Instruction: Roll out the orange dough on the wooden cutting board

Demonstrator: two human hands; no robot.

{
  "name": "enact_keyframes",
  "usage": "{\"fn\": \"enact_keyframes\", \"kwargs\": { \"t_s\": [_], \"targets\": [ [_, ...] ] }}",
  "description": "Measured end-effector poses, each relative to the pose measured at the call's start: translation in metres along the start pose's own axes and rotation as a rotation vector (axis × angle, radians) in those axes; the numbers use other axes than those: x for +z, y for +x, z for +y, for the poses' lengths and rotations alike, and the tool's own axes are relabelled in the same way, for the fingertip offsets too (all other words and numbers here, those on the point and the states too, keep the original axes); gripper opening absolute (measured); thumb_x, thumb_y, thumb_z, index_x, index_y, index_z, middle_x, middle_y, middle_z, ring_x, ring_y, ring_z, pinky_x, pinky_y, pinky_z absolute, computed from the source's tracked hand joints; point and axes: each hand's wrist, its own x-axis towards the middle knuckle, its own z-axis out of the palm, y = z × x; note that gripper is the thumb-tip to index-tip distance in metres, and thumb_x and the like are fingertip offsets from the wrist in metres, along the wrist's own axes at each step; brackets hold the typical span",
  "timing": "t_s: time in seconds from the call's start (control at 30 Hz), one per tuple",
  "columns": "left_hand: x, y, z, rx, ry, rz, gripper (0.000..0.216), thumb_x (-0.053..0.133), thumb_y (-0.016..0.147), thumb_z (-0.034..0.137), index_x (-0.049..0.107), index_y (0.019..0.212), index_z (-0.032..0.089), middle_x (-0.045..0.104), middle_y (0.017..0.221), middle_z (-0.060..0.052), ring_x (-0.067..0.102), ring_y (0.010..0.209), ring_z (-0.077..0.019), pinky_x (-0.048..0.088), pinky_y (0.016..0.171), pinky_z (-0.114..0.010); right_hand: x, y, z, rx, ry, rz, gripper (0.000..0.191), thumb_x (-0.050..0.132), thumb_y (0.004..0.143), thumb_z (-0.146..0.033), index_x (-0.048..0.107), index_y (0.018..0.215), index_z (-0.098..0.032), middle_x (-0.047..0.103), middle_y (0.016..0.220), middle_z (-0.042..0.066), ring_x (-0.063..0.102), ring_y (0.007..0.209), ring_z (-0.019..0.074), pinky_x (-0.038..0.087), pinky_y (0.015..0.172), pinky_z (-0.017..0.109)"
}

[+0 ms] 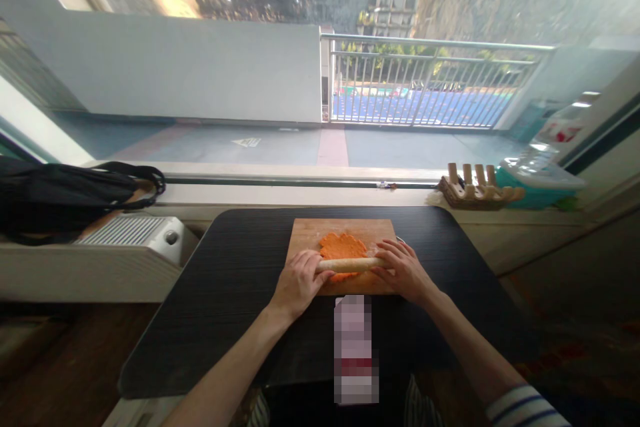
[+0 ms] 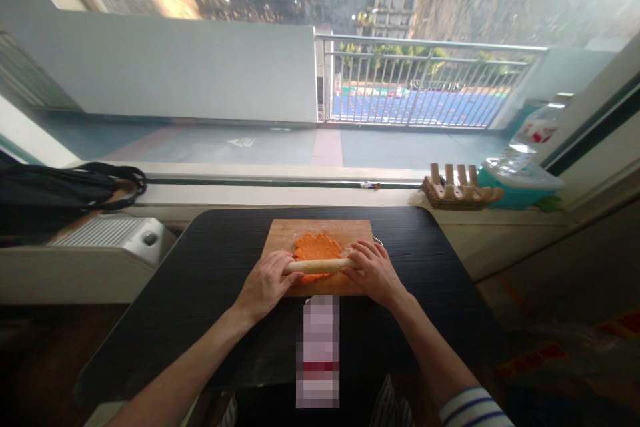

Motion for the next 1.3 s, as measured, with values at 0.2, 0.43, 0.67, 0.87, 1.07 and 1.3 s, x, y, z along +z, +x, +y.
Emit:
{"fn": "enact_keyframes", "kwargs": {
  "t_s": [0.2,0.43,0.67,0.87,1.07,1.3],
  "targets": [
    [0.02,-0.003,0.009,-0.01,0.056,0.008,0.038,0.049,0.089,0.05,0.063,0.099,0.017,0.063,0.118,-0.014,0.056,0.116,-0.0276,0.047,0.099,-0.043,-0.004,-0.013,0.007,0.035,-0.001,-0.089,0.03,0.052,0.091,-0.044,0.063,0.113,-0.026,0.057,0.133,0.006,0.045,0.129,0.0225,0.032,0.108,0.045],
    [0.031,-0.002,0.011,-0.06,0.146,0.027,0.053,0.034,0.093,0.052,0.059,0.116,0.012,0.055,0.131,-0.019,0.047,0.127,-0.0307,0.04,0.106,-0.048,-0.004,-0.002,-0.011,0.168,-0.022,-0.151,0.04,0.037,0.096,-0.037,0.052,0.131,-0.026,0.05,0.141,0.005,0.038,0.134,0.0239,0.027,0.109,0.051],
    [0.03,0.011,0.013,-0.081,0.25,0.001,0.058,0.033,0.092,0.056,0.059,0.12,0.012,0.05,0.137,-0.019,0.042,0.131,-0.0322,0.036,0.108,-0.049,0.007,0.007,-0.013,0.227,-0.139,-0.085,0.041,0.033,0.097,-0.038,0.055,0.128,-0.024,0.045,0.145,0.006,0.035,0.135,0.0254,0.024,0.108,0.048],
    [0.032,0.027,0.009,-0.099,0.307,0.007,0.067,0.029,0.091,0.059,0.06,0.119,0.008,0.055,0.132,-0.021,0.047,0.126,-0.0329,0.037,0.106,-0.047,0.012,0.021,-0.013,0.272,-0.194,-0.017,0.037,0.033,0.097,-0.035,0.056,0.125,-0.026,0.052,0.14,0.005,0.04,0.131,0.024,0.022,0.108,0.048],
    [0.027,0.031,0.005,-0.092,0.284,-0.086,0.073,0.026,0.091,0.063,0.057,0.125,0.007,0.052,0.135,-0.02,0.044,0.129,-0.0318,0.035,0.108,-0.047,0.01,0.025,-0.017,0.291,-0.204,-0.033,0.037,0.031,0.097,-0.034,0.059,0.12,-0.027,0.053,0.138,0.005,0.041,0.13,0.0235,0.023,0.107,0.05],
    [0.023,0.019,0.01,-0.083,0.279,-0.094,0.074,0.027,0.091,0.063,0.049,0.134,0.007,0.04,0.146,-0.02,0.033,0.137,-0.0309,0.029,0.112,-0.048,0.013,0.005,-0.021,0.302,-0.255,-0.043,0.047,0.028,0.098,-0.037,0.05,0.134,-0.019,0.041,0.148,0.008,0.031,0.137,0.0261,0.023,0.109,0.05]
  ]
}}
